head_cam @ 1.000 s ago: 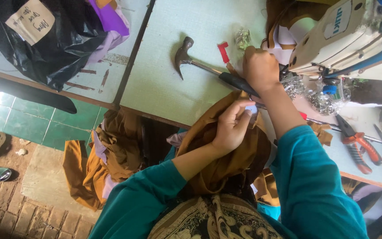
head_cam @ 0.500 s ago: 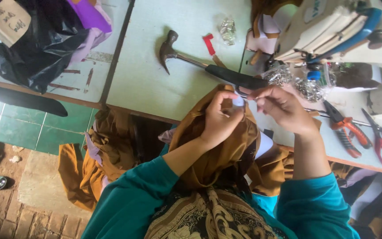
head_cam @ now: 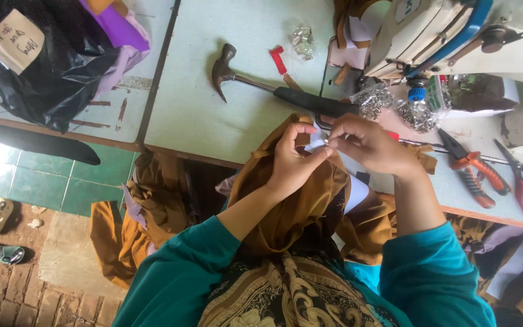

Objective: Trimming excess fabric with scissors and flattening seams with a hammer on a garment

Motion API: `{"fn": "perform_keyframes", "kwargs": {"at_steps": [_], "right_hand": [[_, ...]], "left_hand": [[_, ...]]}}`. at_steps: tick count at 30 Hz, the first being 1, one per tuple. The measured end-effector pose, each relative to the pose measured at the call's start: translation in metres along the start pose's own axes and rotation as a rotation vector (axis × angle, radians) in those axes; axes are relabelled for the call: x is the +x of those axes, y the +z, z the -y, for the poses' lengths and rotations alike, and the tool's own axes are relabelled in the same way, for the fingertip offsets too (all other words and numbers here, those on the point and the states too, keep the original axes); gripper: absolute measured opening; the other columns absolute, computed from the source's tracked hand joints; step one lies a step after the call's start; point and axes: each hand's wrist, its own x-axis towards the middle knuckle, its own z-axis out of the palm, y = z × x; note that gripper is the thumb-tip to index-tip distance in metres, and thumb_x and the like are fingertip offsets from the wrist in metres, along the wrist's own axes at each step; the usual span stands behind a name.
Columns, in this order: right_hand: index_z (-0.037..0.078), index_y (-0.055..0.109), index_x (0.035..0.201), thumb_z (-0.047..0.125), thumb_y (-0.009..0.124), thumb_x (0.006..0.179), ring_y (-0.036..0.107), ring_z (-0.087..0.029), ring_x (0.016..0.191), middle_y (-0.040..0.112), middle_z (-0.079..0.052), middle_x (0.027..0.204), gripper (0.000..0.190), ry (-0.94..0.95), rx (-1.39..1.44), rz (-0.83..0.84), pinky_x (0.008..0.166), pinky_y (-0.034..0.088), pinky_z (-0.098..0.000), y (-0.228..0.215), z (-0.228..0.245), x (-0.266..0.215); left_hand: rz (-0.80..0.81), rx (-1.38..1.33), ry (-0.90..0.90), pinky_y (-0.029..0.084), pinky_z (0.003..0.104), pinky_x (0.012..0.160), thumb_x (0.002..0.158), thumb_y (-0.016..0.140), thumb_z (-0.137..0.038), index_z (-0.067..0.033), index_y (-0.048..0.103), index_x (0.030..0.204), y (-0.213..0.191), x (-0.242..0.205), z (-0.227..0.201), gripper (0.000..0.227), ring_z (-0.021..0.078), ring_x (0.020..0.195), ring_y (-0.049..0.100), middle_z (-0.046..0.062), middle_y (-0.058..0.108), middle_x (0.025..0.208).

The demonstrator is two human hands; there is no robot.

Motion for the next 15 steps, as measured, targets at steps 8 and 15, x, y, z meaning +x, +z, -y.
{"fn": "perform_keyframes", "kwargs": {"at_steps": [8, 15], "right_hand": [[-0.006, 0.075, 0.099, -0.003, 0.069, 0.094, 0.068, -0.023, 0.076, 0.067, -0.022, 0.092, 0.008, 0.035, -0.106, 0.048, 0.059, 0.056, -0.0308, -0.010, 0.015, 0.014], [-0.006, 0.076, 0.094, -0.002, 0.072, 0.092, 0.069, -0.027, 0.076, 0.067, -0.025, 0.090, 0.006, 0.108, -0.154, 0.038, 0.058, 0.056, -0.0343, -0.006, 0.022, 0.020]], "left_hand": [[0.025, -0.032, 0.001, 0.055, 0.031, 0.072, 0.072, 0.087, -0.012, -0.0078, 0.067, 0.109, 0.000, -0.001, 0.002, 0.042, 0.0161, 0.093, 0.064, 0.015, 0.066, 0.105], [0.049, -0.093, 0.034, 0.057, 0.031, 0.076, 0.076, 0.089, -0.011, -0.0054, 0.066, 0.110, -0.002, -0.001, -0.005, 0.042, 0.0176, 0.097, 0.065, 0.015, 0.064, 0.104]]}}
